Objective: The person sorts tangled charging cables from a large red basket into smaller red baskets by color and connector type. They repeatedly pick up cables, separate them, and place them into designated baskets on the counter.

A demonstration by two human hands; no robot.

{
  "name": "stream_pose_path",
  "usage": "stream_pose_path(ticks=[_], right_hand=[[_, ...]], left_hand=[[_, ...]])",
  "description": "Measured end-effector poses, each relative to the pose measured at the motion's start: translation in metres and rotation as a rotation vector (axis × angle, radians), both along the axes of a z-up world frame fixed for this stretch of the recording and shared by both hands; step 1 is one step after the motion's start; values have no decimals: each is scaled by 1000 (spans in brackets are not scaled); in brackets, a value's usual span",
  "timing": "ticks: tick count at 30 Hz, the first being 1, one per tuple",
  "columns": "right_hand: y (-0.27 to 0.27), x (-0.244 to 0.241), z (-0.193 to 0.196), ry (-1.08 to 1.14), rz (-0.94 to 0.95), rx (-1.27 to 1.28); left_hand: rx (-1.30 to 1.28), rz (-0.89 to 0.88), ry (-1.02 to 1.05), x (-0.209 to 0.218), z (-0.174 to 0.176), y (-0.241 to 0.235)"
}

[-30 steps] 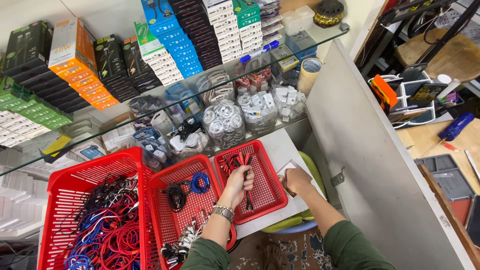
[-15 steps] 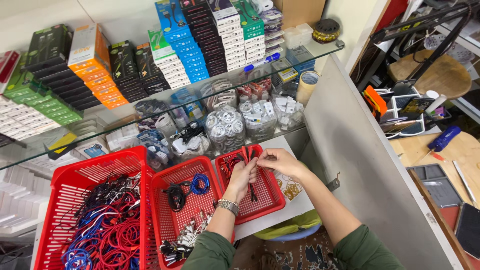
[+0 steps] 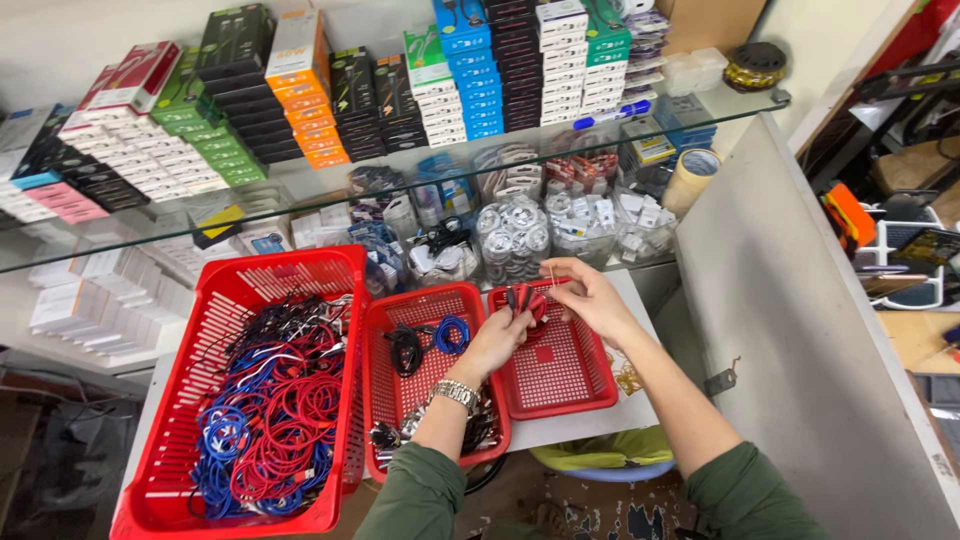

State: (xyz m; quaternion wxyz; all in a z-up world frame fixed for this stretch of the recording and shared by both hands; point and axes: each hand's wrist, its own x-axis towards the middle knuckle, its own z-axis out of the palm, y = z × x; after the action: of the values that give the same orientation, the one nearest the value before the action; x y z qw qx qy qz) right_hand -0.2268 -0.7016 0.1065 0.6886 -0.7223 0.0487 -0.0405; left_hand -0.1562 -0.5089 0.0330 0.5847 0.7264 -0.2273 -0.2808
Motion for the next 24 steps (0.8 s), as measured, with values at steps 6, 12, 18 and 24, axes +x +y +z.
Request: stream_pose_path(ticks=[6,12,18,24], right_hand=[[37,22,35,-84,513,-638],[53,22,18,440,545,-85],[68,19,-8,205,377,-223],[92,-2,-13,-30,217,-409]], left_hand=[[445,-166,-444,-13,18,43],[-4,-65,108,-5,18,68],[-433,145,641,-3,6,91],[-389,191,617,-4,-4,80]])
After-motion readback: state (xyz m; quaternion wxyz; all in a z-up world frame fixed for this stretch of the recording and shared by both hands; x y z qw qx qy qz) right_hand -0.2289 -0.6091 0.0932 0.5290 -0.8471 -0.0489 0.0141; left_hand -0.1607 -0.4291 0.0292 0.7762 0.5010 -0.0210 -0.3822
